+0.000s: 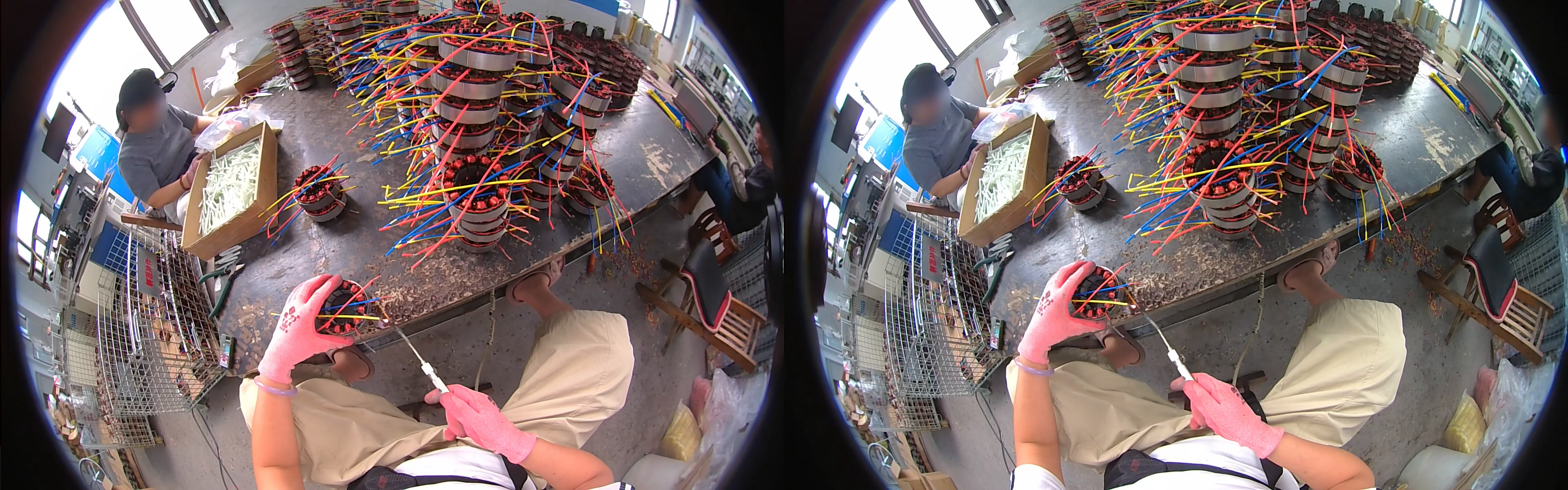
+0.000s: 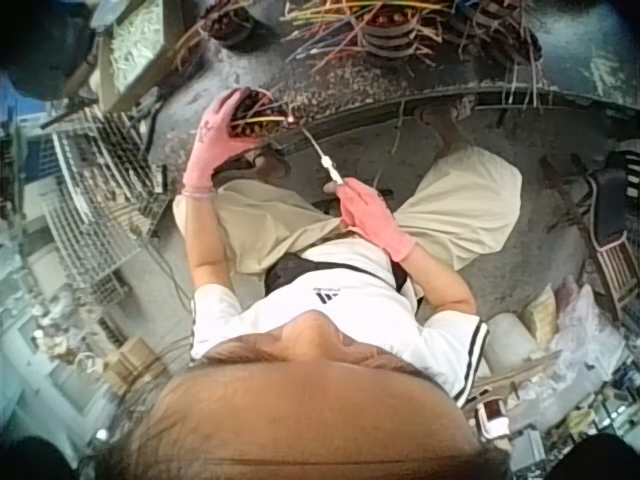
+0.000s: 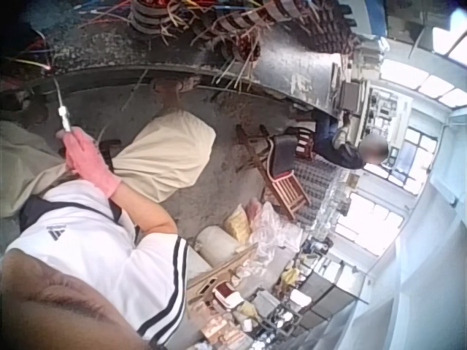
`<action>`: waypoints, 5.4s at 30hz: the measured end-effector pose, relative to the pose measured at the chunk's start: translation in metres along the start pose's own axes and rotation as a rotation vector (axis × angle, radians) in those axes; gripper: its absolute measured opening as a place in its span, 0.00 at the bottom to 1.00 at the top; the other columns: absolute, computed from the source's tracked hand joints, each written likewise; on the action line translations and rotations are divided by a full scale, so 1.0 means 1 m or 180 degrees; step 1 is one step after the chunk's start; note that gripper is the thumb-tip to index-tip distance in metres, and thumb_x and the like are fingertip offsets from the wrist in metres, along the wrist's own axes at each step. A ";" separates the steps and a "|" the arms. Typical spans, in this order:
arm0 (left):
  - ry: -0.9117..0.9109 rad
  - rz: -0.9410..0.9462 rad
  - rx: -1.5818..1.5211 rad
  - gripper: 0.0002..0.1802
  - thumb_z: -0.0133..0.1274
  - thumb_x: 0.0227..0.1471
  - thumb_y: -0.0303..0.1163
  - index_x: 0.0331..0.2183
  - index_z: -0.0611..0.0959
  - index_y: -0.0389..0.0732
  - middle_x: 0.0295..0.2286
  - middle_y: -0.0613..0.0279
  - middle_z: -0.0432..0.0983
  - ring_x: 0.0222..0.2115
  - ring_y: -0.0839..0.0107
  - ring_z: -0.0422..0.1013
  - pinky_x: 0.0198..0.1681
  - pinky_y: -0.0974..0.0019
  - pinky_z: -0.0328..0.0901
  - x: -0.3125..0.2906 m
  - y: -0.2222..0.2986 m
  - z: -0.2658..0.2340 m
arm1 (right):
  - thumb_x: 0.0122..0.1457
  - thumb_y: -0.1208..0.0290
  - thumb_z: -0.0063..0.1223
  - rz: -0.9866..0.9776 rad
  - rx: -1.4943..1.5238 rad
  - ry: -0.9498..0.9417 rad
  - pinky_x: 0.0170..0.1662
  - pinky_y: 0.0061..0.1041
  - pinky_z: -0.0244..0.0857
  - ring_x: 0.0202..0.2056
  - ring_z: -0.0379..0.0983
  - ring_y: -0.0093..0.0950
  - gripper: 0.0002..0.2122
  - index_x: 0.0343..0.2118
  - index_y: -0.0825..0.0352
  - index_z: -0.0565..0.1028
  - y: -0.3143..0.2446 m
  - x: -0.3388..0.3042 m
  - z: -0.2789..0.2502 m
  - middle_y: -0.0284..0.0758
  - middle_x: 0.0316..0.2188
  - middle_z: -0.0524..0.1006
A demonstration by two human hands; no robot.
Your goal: The person holds a circular metal component with several colored wires and uses a lighter to heat the ends of the wires. They rotate the component to reach different wires before placing it onto a stack of similar items on the workbench.
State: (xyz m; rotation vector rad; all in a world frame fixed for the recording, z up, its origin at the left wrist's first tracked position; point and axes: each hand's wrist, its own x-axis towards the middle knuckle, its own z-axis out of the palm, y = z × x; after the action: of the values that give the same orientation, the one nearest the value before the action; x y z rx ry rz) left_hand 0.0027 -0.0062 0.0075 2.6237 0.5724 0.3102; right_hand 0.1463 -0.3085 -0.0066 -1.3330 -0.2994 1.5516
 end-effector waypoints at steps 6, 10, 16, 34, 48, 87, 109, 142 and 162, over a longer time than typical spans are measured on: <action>-0.0158 0.0332 0.0096 0.55 0.75 0.24 0.33 0.59 0.73 0.41 0.58 0.51 0.66 0.60 0.47 0.61 0.67 0.47 0.53 0.002 -0.005 -0.005 | 0.71 0.65 0.40 -0.0045 0.0165 0.0015 0.29 0.21 0.67 0.20 0.63 0.17 0.17 0.51 0.72 0.75 0.010 0.002 -0.005 0.27 0.17 0.64; -0.0140 0.0352 0.0260 0.55 0.76 0.23 0.35 0.59 0.74 0.45 0.59 0.55 0.66 0.62 0.47 0.58 0.70 0.44 0.46 0.002 0.002 -0.006 | 0.71 0.65 0.40 0.0028 0.0172 -0.0003 0.29 0.21 0.67 0.20 0.62 0.17 0.17 0.52 0.72 0.74 0.007 0.003 -0.005 0.27 0.16 0.64; -0.0139 0.0303 0.0209 0.57 0.77 0.19 0.39 0.58 0.74 0.46 0.57 0.57 0.69 0.62 0.47 0.57 0.69 0.44 0.47 0.003 -0.004 -0.002 | 0.71 0.65 0.40 -0.0008 0.0208 -0.0005 0.29 0.22 0.67 0.20 0.63 0.18 0.17 0.51 0.71 0.74 0.008 0.002 -0.003 0.27 0.16 0.64; -0.0027 0.0285 0.0106 0.55 0.76 0.23 0.39 0.58 0.74 0.45 0.56 0.56 0.68 0.60 0.49 0.60 0.70 0.44 0.46 -0.001 -0.004 -0.002 | 0.72 0.65 0.41 -0.0045 0.0303 -0.0047 0.30 0.22 0.69 0.19 0.59 0.15 0.17 0.53 0.72 0.74 0.007 0.000 -0.005 0.25 0.16 0.63; -0.0013 0.0400 0.0026 0.53 0.76 0.23 0.39 0.56 0.76 0.43 0.54 0.56 0.71 0.59 0.54 0.64 0.70 0.45 0.45 0.003 -0.007 -0.001 | 0.72 0.64 0.40 -0.0068 0.0296 -0.0076 0.31 0.22 0.69 0.18 0.59 0.15 0.17 0.52 0.73 0.73 0.007 0.001 -0.003 0.25 0.15 0.63; -0.0168 0.0374 0.0135 0.54 0.76 0.21 0.39 0.57 0.76 0.43 0.56 0.55 0.71 0.61 0.54 0.62 0.70 0.45 0.45 0.005 -0.005 -0.004 | 0.71 0.65 0.40 -0.0080 0.0046 -0.0039 0.30 0.21 0.67 0.21 0.62 0.17 0.17 0.52 0.71 0.74 0.002 0.000 -0.003 0.26 0.17 0.64; -0.0170 0.0356 0.0187 0.54 0.76 0.21 0.39 0.57 0.76 0.44 0.57 0.55 0.70 0.62 0.51 0.60 0.70 0.46 0.46 0.005 -0.005 -0.003 | 0.71 0.65 0.40 -0.0056 0.0153 -0.0047 0.29 0.21 0.67 0.21 0.63 0.16 0.17 0.52 0.72 0.74 0.003 0.001 -0.003 0.26 0.19 0.65; -0.0087 0.0356 0.0252 0.53 0.76 0.24 0.41 0.57 0.76 0.47 0.56 0.54 0.70 0.61 0.53 0.61 0.69 0.43 0.46 0.003 -0.007 -0.001 | 0.72 0.65 0.39 -0.0067 0.0205 0.0001 0.29 0.21 0.67 0.21 0.63 0.17 0.17 0.51 0.72 0.75 0.008 0.002 -0.004 0.27 0.18 0.65; -0.0137 0.0540 0.0270 0.54 0.75 0.20 0.42 0.56 0.77 0.48 0.54 0.58 0.70 0.62 0.51 0.60 0.70 0.42 0.42 0.006 -0.007 -0.003 | 0.71 0.64 0.39 -0.0078 0.0106 0.0033 0.29 0.21 0.66 0.20 0.65 0.18 0.17 0.51 0.72 0.75 0.008 0.005 -0.006 0.27 0.15 0.64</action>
State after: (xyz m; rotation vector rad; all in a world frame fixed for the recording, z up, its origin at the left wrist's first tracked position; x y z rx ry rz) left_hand 0.0045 0.0033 0.0082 2.7599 0.3564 0.2864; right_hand 0.1482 -0.3103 -0.0173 -1.3067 -0.2813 1.5226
